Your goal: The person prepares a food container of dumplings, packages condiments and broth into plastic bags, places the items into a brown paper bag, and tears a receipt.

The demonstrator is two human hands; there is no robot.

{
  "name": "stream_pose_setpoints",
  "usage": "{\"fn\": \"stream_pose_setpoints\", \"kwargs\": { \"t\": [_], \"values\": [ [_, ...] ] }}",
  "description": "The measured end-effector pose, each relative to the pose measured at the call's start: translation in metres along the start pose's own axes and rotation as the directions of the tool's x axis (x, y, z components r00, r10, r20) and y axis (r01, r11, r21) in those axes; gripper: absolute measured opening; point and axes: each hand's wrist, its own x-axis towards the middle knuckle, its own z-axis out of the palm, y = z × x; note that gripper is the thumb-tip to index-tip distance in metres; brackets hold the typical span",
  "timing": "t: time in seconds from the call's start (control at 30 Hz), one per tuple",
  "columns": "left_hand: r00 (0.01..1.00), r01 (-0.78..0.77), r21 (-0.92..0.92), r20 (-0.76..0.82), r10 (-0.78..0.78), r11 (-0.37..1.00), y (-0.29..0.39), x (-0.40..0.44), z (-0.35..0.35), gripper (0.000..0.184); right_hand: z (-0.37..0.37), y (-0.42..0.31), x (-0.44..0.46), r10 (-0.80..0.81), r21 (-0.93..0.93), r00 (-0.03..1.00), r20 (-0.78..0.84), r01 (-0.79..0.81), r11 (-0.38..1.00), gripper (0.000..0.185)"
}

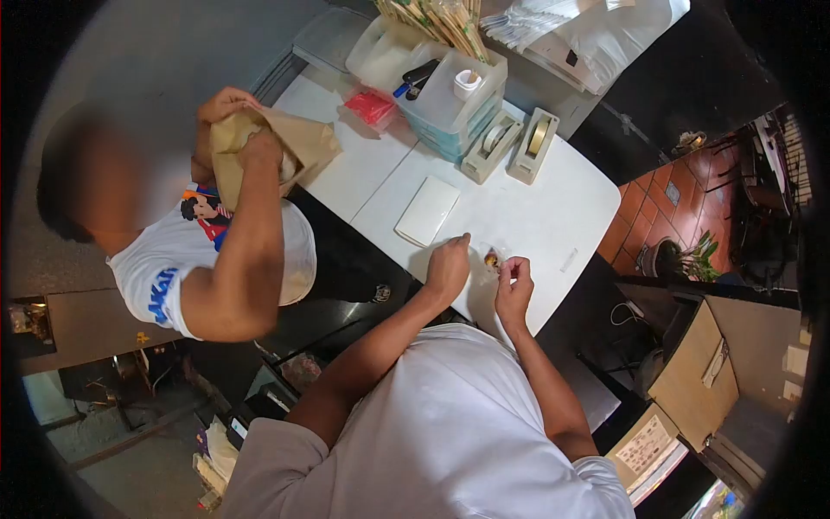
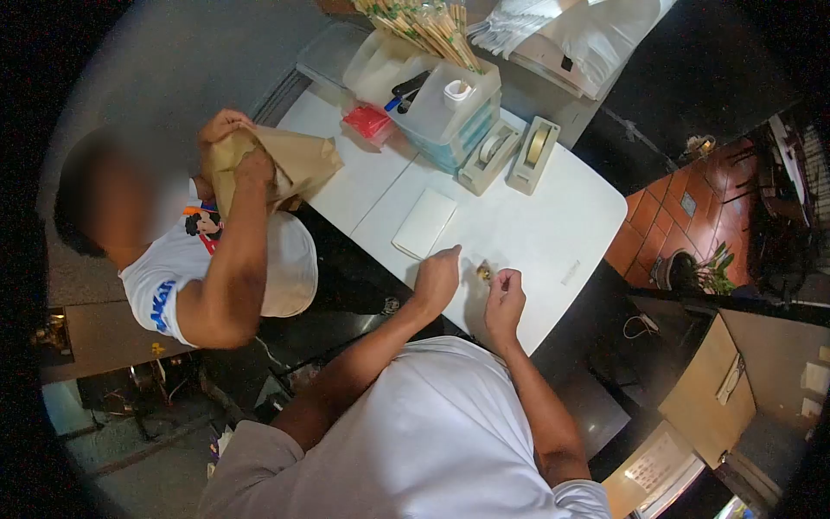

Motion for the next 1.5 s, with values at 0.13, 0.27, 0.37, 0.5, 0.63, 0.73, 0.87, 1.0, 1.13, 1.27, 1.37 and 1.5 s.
{"fn": "stream_pose_setpoints", "kwargs": {
  "t": [0.13, 0.27, 0.37, 0.5, 0.63, 0.73, 0.87, 1.0, 1.13, 1.27, 1.37, 1.5],
  "values": [
    [0.997, -0.047, 0.0, 0.054, 0.047, 0.999, -0.012, 0.008, 0.009, 0.033, -0.004, 0.011, 0.01, 0.061, -0.028, 0.998, -0.021, -0.062, 0.998, 0.011],
    [0.999, -0.015, -0.224, 0.042, 0.025, 0.975, -0.033, 0.017, 0.068, 0.031, -0.012, 0.028, 0.013, 0.093, -0.068, 0.995, -0.038, -0.095, 0.993, 0.011],
    [0.93, 0.168, -0.302, 0.364, -0.049, 0.938, -0.042, 0.028, 0.1, 0.035, -0.018, 0.045, 0.012, 0.075, -0.067, 0.996, -0.049, -0.078, 0.995, 0.012],
    [0.753, 0.616, -0.594, 0.636, -0.167, 0.517, -0.037, 0.025, 0.116, 0.022, -0.024, 0.052, 0.01, 0.055, -0.032, 0.998, -0.037, -0.056, 0.998, 0.01],
    [0.843, 0.47, -0.46, 0.488, -0.228, 0.753, -0.022, 0.021, 0.112, 0.028, -0.026, 0.074, 0.01, 0.063, -0.021, 0.998, 0.011, -0.063, 0.998, 0.005],
    [0.809, 0.476, -0.361, 0.537, -0.238, 0.802, -0.018, 0.027, 0.126, 0.019, -0.024, 0.069, 0.01, 0.081, 0.03, 0.996, 0.02, -0.082, 0.996, 0.005],
    [0.871, 0.355, -0.428, 0.474, -0.128, 0.831, -0.035, 0.025, 0.148, 0.029, -0.029, 0.065, 0.008, 0.058, 0.081, 0.998, 0.018, -0.06, 0.995, 0.008],
    [0.836, 0.109, -0.089, 0.547, -0.043, 0.99, -0.047, 0.036, 0.146, 0.029, -0.038, 0.074, 0.01, 0.048, 0.115, 0.998, -0.036, -0.044, 0.992, 0.012],
    [0.718, 0.37, -0.289, 0.692, -0.075, 0.883, -0.027, 0.037, 0.132, 0.025, -0.044, 0.088, 0.01, 0.022, -0.011, 1.0, -0.002, -0.022, 1.0, 0.01],
    [0.728, 0.019, -0.392, 0.636, 0.256, 0.92, -0.049, 0.026, 0.174, 0.02, -0.043, 0.073, 0.004, 0.04, 0.025, 0.999, 0.017, -0.04, 0.999, 0.006],
    [0.731, 0.213, -0.086, 0.674, -0.101, 0.973, -0.018, 0.039, 0.143, 0.017, -0.046, 0.068, 0.001, 0.079, -0.009, 0.995, -0.061, -0.08, 0.997, 0.009],
    [0.898, 0.363, -0.242, 0.348, -0.269, 0.9, 0.019, 0.033, 0.087, 0.017, -0.055, 0.066, -0.002, 0.143, 0.0, 0.983, -0.114, -0.144, 0.99, 0.01]
  ]
}}
